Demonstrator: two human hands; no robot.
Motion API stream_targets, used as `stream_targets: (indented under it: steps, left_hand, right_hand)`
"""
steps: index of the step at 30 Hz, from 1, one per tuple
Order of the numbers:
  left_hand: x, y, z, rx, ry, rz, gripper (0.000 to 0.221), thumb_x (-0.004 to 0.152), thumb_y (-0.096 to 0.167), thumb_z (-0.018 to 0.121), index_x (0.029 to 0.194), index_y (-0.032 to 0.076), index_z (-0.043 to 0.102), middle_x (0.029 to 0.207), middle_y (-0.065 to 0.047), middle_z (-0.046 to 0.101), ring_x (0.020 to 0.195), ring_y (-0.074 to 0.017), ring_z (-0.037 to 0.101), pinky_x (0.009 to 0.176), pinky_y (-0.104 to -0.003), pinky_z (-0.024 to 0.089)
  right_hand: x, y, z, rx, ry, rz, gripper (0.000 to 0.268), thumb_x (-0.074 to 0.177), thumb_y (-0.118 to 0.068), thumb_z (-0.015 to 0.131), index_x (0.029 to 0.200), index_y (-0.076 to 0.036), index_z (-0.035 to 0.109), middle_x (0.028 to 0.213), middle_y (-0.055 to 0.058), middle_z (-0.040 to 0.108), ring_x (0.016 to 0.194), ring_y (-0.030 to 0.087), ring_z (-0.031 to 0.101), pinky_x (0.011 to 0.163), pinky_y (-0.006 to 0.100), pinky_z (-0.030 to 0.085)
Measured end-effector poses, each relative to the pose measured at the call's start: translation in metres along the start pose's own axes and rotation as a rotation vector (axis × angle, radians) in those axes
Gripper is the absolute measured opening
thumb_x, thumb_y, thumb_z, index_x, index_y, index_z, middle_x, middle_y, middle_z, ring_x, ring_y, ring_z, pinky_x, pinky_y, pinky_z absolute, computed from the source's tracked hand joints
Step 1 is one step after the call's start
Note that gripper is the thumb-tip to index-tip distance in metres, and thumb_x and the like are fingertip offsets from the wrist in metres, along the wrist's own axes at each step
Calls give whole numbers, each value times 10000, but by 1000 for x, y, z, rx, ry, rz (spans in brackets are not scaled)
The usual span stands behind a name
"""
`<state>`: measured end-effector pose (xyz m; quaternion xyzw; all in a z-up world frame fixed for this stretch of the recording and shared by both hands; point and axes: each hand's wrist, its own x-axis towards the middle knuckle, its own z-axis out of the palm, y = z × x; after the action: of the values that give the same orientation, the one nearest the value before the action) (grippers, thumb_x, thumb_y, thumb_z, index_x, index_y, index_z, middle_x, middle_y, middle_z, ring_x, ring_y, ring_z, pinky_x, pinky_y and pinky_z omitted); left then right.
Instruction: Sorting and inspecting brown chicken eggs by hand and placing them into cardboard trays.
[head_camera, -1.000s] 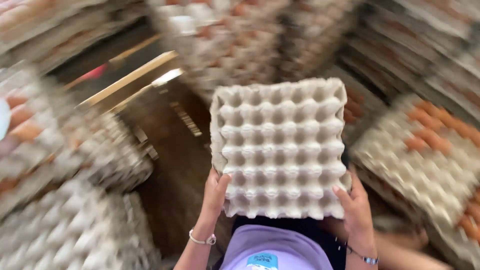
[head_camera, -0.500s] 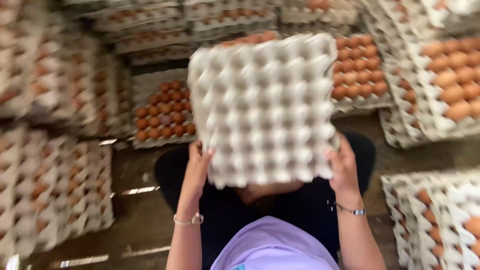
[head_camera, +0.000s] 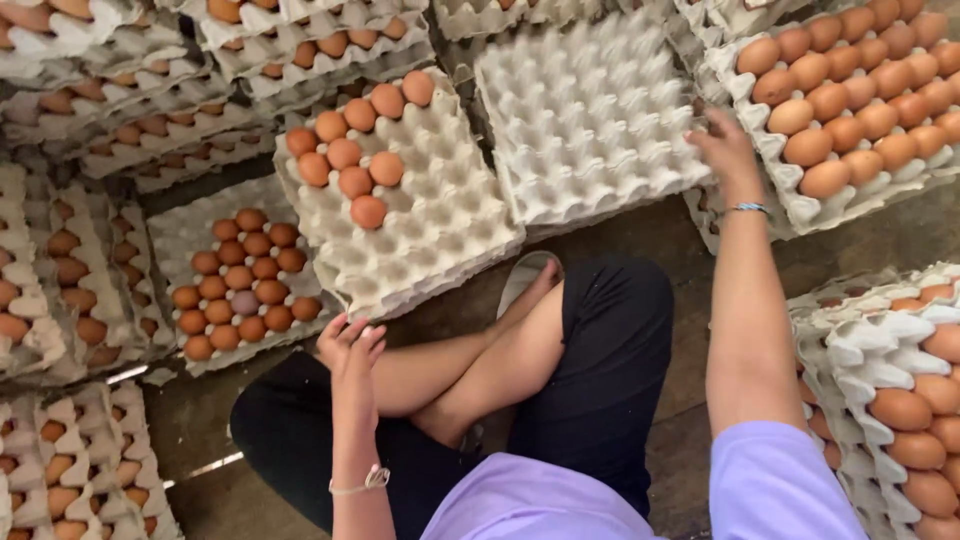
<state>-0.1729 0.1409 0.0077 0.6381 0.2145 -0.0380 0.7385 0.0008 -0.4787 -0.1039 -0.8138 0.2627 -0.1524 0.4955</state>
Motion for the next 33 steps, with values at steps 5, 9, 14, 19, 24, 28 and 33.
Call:
stream_targets:
  steps: [5, 9, 14, 19, 24, 28, 33]
  left_hand:
    - [-1, 13, 10, 39, 84, -21, 506, 944, 98, 478, 1397, 38, 260, 1328, -204, 406, 1180, -295, 530, 1019, -399, 407]
    - [43, -41, -10, 209, 102, 161, 539, 959, 153, 605, 1383, 51, 287, 1301, -185, 390, 1222, -281, 481, 1093, -472, 367]
    - [70, -10, 12, 652, 195, 639, 629, 817, 106, 760, 1338, -23, 431, 1292, -239, 410, 1272, -407, 430, 1121, -486, 289]
    - [92, -6, 53, 1009, 290, 596, 838, 823, 321, 750, 1433, -79, 337, 1434, -408, 314, 1333, -581, 284, 1068, -724, 142]
    - [97, -17, 62, 1322, 460, 570, 823, 746, 556, 685, 1356, 31, 513, 1501, -304, 297, 1332, -464, 409, 1118, -592, 264]
    - [98, -15, 62, 1285, 461, 557, 818, 747, 564, 681, 1346, 34, 511, 1506, -301, 286, 1340, -466, 395, 1119, -604, 250]
    - [93, -6, 65, 1226, 394, 458, 782, 804, 557, 624, 1380, 52, 467, 1548, -268, 209, 1315, -426, 427, 1165, -587, 172]
  right_hand:
    - [-78, -107, 36, -530, 353, -584, 455, 829, -165, 785, 1208, 2, 596, 1052, 236, 645, 954, 430, 608, 840, 513, 469]
    - [-109, -132, 100, -686, -26, -610, 679, 809, -536, 723, 1304, -89, 594, 1217, 252, 601, 1131, 590, 502, 947, 660, 380]
    - [-115, -130, 119, -895, -251, -629, 687, 806, -567, 673, 1351, -151, 629, 1447, 204, 492, 1333, 635, 225, 1061, 691, 284]
    - [-112, -162, 131, -971, -425, -394, 724, 846, -621, 586, 1364, -115, 612, 1532, 198, 402, 1358, 623, 217, 1121, 670, 138]
    - [-134, -216, 184, -639, -129, -882, 510, 810, -350, 771, 1209, -47, 677, 1007, 240, 667, 935, 480, 653, 817, 532, 516]
    - [-173, -274, 240, -572, -522, -754, 612, 765, -408, 721, 1285, -100, 630, 921, 153, 701, 962, 402, 648, 772, 529, 531]
    - [-189, -292, 310, -862, -604, -986, 504, 709, -347, 773, 1156, -142, 665, 1100, 122, 612, 1073, 358, 556, 872, 522, 465]
